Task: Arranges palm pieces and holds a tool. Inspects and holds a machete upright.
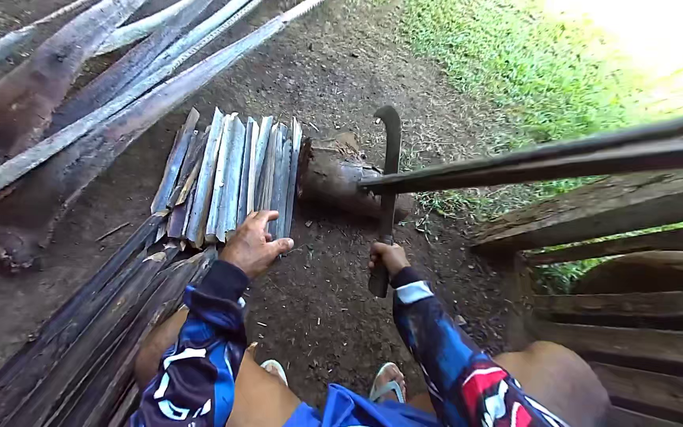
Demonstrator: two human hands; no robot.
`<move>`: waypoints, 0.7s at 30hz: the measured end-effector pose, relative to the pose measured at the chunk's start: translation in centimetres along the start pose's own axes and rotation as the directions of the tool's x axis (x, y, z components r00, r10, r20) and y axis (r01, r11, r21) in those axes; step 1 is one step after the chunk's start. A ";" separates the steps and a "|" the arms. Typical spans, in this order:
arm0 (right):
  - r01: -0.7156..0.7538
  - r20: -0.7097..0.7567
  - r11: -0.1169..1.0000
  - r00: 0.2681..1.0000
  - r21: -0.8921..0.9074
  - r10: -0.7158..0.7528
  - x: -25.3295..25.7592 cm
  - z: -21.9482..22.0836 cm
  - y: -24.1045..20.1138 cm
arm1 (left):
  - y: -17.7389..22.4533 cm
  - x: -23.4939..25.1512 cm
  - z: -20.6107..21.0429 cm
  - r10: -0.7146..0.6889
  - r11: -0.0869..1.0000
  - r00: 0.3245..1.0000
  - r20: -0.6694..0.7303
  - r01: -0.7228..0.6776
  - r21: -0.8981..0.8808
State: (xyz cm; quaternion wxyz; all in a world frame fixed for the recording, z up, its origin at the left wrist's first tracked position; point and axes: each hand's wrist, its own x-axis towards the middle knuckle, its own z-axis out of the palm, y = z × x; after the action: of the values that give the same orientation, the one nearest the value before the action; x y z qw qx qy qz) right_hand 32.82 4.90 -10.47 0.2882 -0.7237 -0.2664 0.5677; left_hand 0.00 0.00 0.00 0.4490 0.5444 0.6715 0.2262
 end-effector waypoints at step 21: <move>-0.288 0.391 0.931 0.902 0.225 0.185 -19.7 -4.9 4.8 | 13.5 6.5 24.6 0.799 0.600 0.554 -0.234 -0.764 0.236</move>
State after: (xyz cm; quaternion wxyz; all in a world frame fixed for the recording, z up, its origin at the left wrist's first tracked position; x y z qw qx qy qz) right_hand 33.64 -13.01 0.17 0.2608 -0.5857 -0.1421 0.7542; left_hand 27.98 5.64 -3.73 0.1579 0.7650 0.4331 0.4498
